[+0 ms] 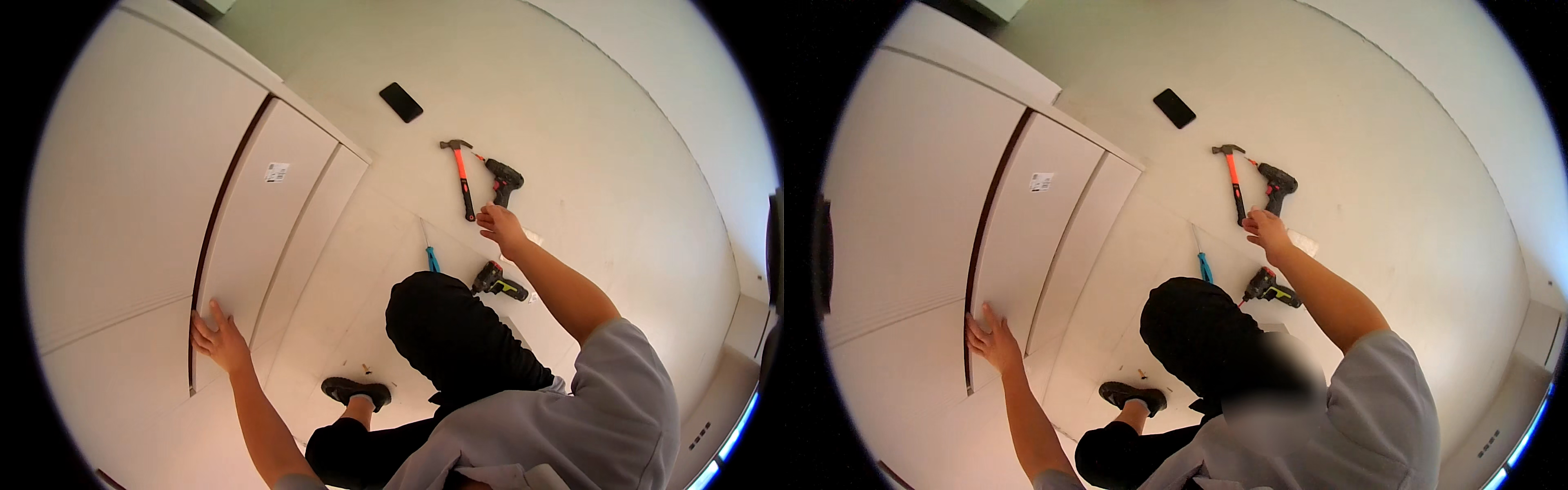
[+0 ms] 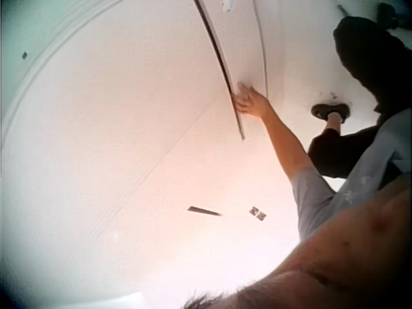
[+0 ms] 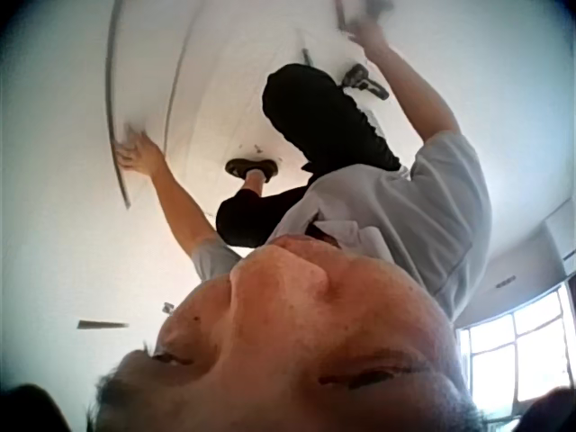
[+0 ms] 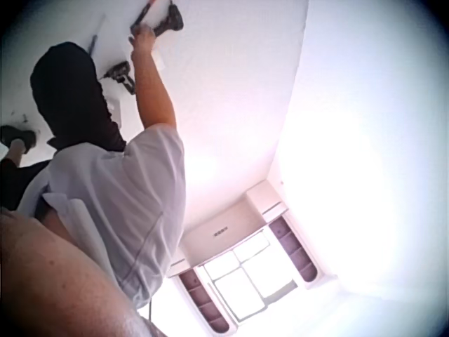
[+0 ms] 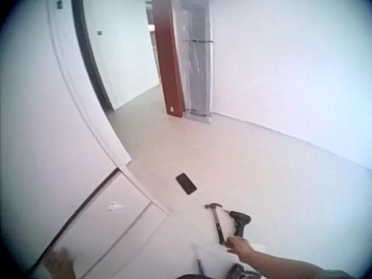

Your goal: The person fits a drawer into its cabinet track, then uses an electric screwdriver and a manual screwdriver to secure the drawer slides and hinge components.

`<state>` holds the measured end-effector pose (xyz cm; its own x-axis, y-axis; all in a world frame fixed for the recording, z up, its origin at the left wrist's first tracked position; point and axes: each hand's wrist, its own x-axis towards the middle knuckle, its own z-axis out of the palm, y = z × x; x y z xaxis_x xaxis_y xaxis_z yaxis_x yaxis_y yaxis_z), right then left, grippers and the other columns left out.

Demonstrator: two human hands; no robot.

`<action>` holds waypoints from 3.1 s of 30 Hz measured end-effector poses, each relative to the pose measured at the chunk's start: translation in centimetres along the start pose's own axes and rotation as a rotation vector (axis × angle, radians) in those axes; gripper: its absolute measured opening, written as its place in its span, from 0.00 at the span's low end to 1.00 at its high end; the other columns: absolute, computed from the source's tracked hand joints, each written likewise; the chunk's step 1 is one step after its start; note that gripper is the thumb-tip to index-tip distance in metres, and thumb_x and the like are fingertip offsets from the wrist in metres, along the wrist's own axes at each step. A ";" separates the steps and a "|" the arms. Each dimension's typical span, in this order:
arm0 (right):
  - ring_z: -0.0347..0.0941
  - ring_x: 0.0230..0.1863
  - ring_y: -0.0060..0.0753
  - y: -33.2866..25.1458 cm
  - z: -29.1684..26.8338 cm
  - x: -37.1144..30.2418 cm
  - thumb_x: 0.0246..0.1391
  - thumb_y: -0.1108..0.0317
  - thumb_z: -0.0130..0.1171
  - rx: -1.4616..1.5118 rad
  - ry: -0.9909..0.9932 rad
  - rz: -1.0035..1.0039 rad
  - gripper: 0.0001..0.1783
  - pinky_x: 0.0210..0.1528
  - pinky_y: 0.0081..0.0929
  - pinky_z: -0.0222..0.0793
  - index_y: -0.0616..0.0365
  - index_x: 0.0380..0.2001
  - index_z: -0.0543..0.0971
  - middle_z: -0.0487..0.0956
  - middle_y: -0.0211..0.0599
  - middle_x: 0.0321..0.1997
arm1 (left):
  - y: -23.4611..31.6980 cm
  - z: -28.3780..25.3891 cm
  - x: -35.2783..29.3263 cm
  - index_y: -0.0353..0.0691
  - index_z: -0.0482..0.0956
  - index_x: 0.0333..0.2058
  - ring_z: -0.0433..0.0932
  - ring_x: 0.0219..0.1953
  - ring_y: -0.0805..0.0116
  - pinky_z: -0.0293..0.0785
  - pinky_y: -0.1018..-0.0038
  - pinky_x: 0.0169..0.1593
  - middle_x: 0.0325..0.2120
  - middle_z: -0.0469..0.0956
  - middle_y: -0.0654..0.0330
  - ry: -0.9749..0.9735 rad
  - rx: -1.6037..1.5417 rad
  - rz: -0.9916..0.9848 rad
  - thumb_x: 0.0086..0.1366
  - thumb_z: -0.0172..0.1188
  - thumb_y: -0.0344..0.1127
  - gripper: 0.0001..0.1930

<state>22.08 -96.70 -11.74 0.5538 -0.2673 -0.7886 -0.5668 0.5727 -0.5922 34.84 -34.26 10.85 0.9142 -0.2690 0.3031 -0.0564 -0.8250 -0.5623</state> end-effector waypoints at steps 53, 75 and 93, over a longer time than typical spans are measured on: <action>0.83 0.50 0.55 11.6 -3.3 2.5 0.59 0.51 0.61 -1.520 -0.387 -0.229 0.21 0.55 0.45 0.77 0.58 0.43 0.86 0.87 0.51 0.45 | 4.6 1.1 -2.2 0.46 0.75 0.65 0.58 0.76 0.65 0.53 0.53 0.78 0.73 0.64 0.62 0.011 -0.572 0.183 0.64 0.58 0.28 0.29; 0.84 0.49 0.52 -8.6 6.1 2.6 0.59 0.53 0.63 -2.009 -0.305 -0.469 0.17 0.53 0.42 0.78 0.54 0.41 0.87 0.87 0.48 0.45 | -3.0 8.8 -17.3 0.32 0.38 0.77 0.37 0.81 0.45 0.46 0.60 0.79 0.79 0.38 0.39 -0.004 -1.903 -1.424 0.66 0.62 0.36 0.51; 0.83 0.49 0.53 -7.1 8.6 1.5 0.61 0.54 0.61 -1.663 -0.861 -0.448 0.19 0.54 0.39 0.78 0.56 0.46 0.84 0.86 0.48 0.46 | 2.5 12.6 -15.1 0.42 0.60 0.74 0.53 0.77 0.56 0.50 0.48 0.78 0.74 0.59 0.57 -0.495 -0.964 -0.561 0.71 0.51 0.31 0.32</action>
<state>32.14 -94.51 -7.29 0.6141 0.5317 -0.5832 0.0447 -0.7612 -0.6469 25.98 -25.97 -4.80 0.9497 0.2877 -0.1240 0.3130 -0.8531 0.4174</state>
